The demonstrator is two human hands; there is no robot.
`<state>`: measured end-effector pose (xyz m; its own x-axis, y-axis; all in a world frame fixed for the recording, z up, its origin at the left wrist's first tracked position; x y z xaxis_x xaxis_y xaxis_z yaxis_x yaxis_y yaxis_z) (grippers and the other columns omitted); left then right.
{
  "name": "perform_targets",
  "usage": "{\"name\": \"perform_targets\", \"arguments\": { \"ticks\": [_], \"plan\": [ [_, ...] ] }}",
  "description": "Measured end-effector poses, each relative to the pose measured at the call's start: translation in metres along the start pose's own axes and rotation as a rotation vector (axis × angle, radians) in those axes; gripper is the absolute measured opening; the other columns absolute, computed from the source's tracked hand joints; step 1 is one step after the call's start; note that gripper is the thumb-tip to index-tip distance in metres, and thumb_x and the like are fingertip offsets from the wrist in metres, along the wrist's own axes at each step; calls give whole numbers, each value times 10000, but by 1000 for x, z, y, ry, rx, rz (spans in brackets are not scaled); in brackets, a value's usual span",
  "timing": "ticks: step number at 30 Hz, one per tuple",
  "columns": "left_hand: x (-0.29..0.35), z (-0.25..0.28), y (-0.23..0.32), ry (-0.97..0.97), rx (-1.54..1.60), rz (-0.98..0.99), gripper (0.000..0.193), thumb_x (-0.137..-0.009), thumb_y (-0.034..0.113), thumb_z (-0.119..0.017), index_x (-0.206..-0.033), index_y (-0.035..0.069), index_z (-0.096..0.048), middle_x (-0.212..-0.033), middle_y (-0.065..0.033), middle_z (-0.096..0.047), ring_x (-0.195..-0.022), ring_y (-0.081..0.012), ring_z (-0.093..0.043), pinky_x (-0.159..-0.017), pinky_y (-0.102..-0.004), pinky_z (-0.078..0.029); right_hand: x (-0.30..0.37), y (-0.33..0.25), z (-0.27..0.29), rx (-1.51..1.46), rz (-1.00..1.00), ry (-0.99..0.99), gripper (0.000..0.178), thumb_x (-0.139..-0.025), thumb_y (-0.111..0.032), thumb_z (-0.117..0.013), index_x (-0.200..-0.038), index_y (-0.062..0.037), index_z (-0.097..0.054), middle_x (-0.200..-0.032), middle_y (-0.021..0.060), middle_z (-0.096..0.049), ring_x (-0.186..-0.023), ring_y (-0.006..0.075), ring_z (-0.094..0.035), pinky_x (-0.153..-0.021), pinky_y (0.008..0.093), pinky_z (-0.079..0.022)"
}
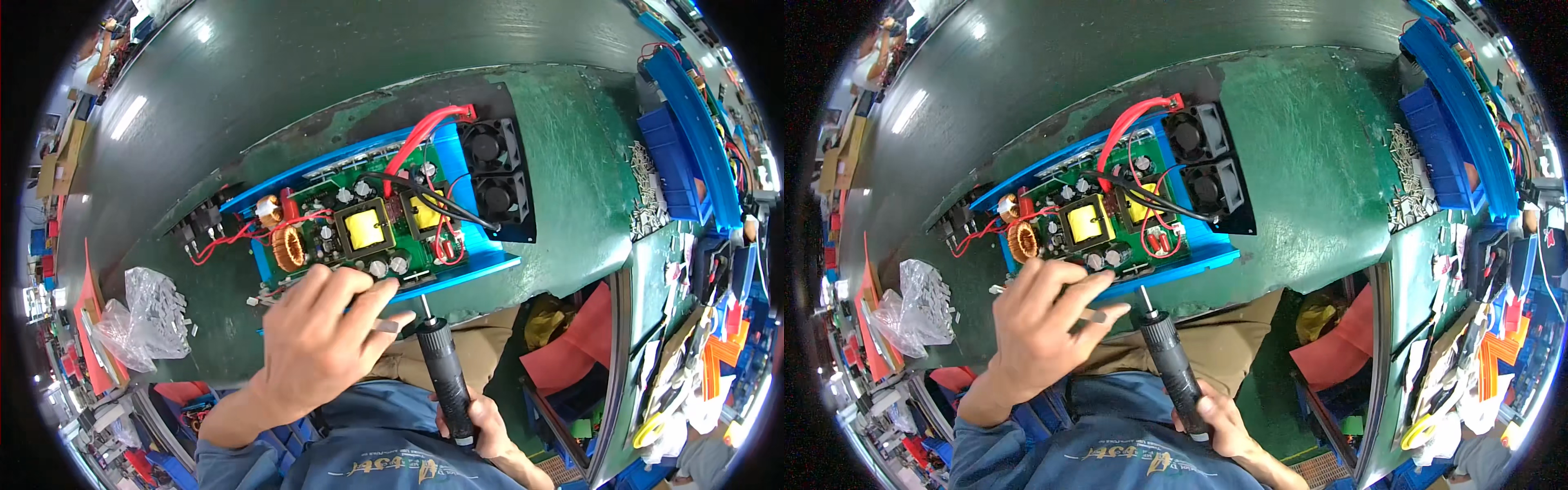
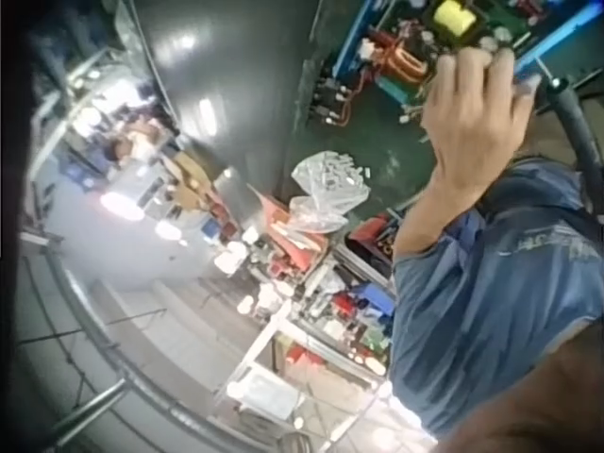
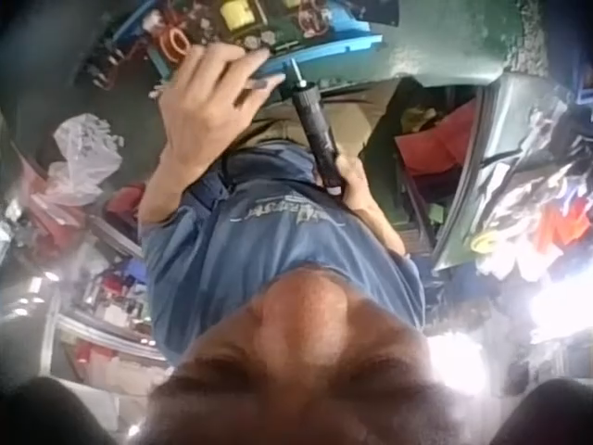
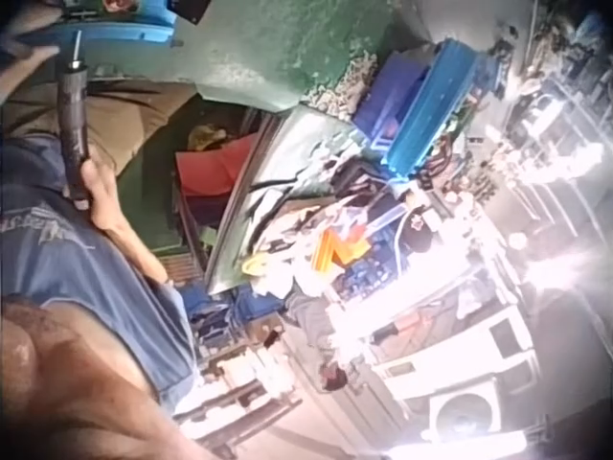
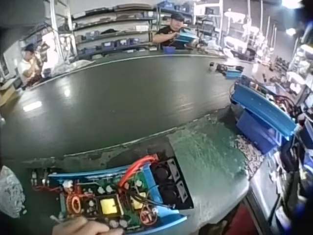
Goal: Assembling electronic power inverters by installing components and connecting internal wiring.
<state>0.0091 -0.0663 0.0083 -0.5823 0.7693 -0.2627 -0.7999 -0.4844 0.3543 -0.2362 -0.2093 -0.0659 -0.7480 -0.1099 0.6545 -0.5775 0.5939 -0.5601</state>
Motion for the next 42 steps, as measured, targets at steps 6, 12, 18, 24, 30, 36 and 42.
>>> {"name": "perform_targets", "arguments": {
  "ticks": [6, 12, 18, 24, 30, 36, 42],
  "plan": [
    [-2, -5, 4, -143, -95, -79, 265, -820, 115, -708, -1052, -9, -681, -980, -59, -603, -879, -204, -588, -652, -299, -519, 4, 5, -6, -28, -4, 41, 960, -994, -745, -215, -1324, 100, -527, -817, 93, -634, -690, 154, -594, -642, 274, -442],
    [-9, -3, -8, -91, 14, -167, 283, -754, 89, -766, -1018, 10, -698, -876, -48, -574, -772, -210, -581, -586, -339, -491, -17, 8, 7, -40, -25, -65, 915, -1003, -722, -225, -1392, 66, -479, -662, 108, -579, -558, 153, -476, -550, 288, -371],
    [-2, -8, -16, 27, 97, -233, 164, -766, 103, -663, -866, -26, -644, -989, -98, -581, -946, -230, -588, -748, -329, -559, -19, 15, 10, -292, -133, -160, 969, -930, -804, -292, -1326, 45, -540, -526, 76, -500, -430, 198, -444, -477, 310, -396],
    [15, 21, -13, 224, 137, -26, 214, -815, 131, -773, -1006, 67, -700, -908, -42, -605, -809, -212, -632, -668, -327, -536, -22, 10, 6, 322, 258, 272, 826, -1025, -663, -261, -1294, 62, -552, -640, 52, -540, -500, 134, -489, -477, 256, -381],
    [113, 42, -42, 396, -12, 494, 191, -888, 11, -740, -1076, 42, -734, -968, -73, -603, -769, -165, -660, -609, -284, -552, -21, 57, 33, 167, 329, 319, 793, -1031, -652, -262, -1296, 38, -547, -629, 46, -544, -519, 120, -492, -490, 239, -357],
    [152, 64, -69, 82, -25, 487, 593, -836, 243, -793, -1370, 77, -599, -1427, -157, -546, -1313, -369, -520, -1138, -447, -377, -18, 42, 17, 398, 332, 260, 814, -1020, -683, -242, -1318, 12, -544, -670, 52, -591, -535, 105, -520, -489, 239, -379],
    [206, 91, -165, 107, -206, 652, 254, -956, 104, -654, -1198, 57, -718, -1220, -103, -676, -1156, -264, -627, -1019, -364, -479, -14, 44, 11, 513, 296, 249, 776, -1016, -689, -239, -1215, -26, -590, -742, 29, -609, -624, 107, -521, -574, 279, -403]
  ]
}}
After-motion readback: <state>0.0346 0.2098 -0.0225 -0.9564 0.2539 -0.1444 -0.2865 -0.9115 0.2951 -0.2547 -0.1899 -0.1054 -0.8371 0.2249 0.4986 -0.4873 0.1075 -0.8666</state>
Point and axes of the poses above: each hand's wrist, its own x-axis away from the middle knuckle, its own z-axis out of the back of the hand, y = z × x, the point moved 1 cm from there along -x, towards the middle knuckle
